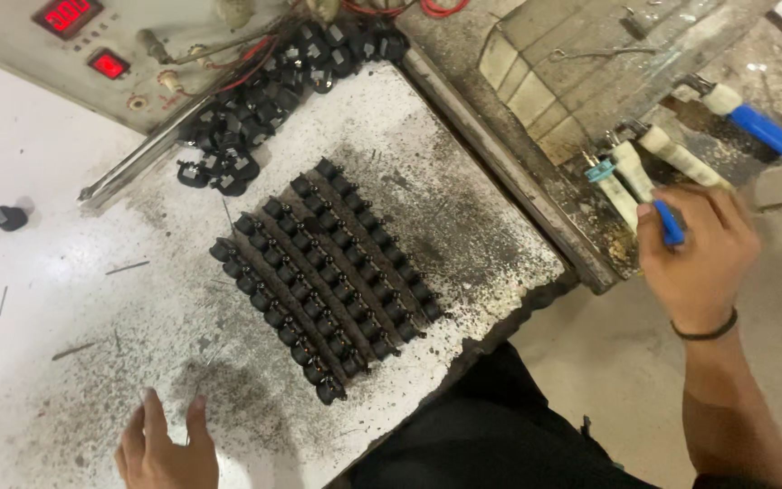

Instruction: The person tests small black electrical components one at a time using a red-corded probe tester, then arranges the tested components into rows on the workbench and solders their contacts with a soldering iron, with smoke visible as the iron touches each part.

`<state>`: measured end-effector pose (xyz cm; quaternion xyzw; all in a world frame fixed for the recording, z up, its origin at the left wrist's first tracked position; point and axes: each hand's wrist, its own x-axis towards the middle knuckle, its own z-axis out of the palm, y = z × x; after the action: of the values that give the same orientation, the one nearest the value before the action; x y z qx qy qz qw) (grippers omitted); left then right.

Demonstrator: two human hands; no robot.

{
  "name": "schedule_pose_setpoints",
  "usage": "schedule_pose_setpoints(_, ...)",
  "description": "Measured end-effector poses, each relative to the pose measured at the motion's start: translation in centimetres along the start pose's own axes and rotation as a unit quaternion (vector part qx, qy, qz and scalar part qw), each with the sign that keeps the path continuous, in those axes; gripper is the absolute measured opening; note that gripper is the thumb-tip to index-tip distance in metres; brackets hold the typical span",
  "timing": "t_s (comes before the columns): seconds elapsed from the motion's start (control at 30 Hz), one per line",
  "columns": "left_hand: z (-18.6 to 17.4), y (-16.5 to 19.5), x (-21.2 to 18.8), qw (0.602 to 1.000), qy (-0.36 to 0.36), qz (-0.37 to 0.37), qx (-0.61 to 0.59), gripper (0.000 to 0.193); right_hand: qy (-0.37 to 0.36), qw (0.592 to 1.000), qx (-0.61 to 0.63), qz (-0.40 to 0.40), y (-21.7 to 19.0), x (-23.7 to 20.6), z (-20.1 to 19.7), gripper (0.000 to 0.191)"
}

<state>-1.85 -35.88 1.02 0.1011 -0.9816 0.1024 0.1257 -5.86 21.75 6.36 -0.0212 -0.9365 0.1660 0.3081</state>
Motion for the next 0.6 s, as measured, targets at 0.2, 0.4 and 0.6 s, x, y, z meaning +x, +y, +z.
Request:
schedule_pose_setpoints(0.2, 7.6, -1.8, -3.4, 0.989, -0.010, -0.085, -0.122, 0.010, -0.005, 0.989, -0.144, -0.029, 2.5, -0.9, 2.8, 0.026)
schedule_pose_setpoints(0.4, 6.8, -0.2, -2.2, 0.982, 0.121, -0.011, -0.144, 0.004, 0.029, 0.996, -0.038, 0.071, 4.1, -5.0, -0.5, 0.023)
schedule_pose_setpoints(0.6, 4.2, 2.2, 0.4, 0.993, 0.060, 0.014, -0.100, 0.007, 0.075, 0.994, 0.032, 0.073, 2.0, -11.6, -2.2, 0.025)
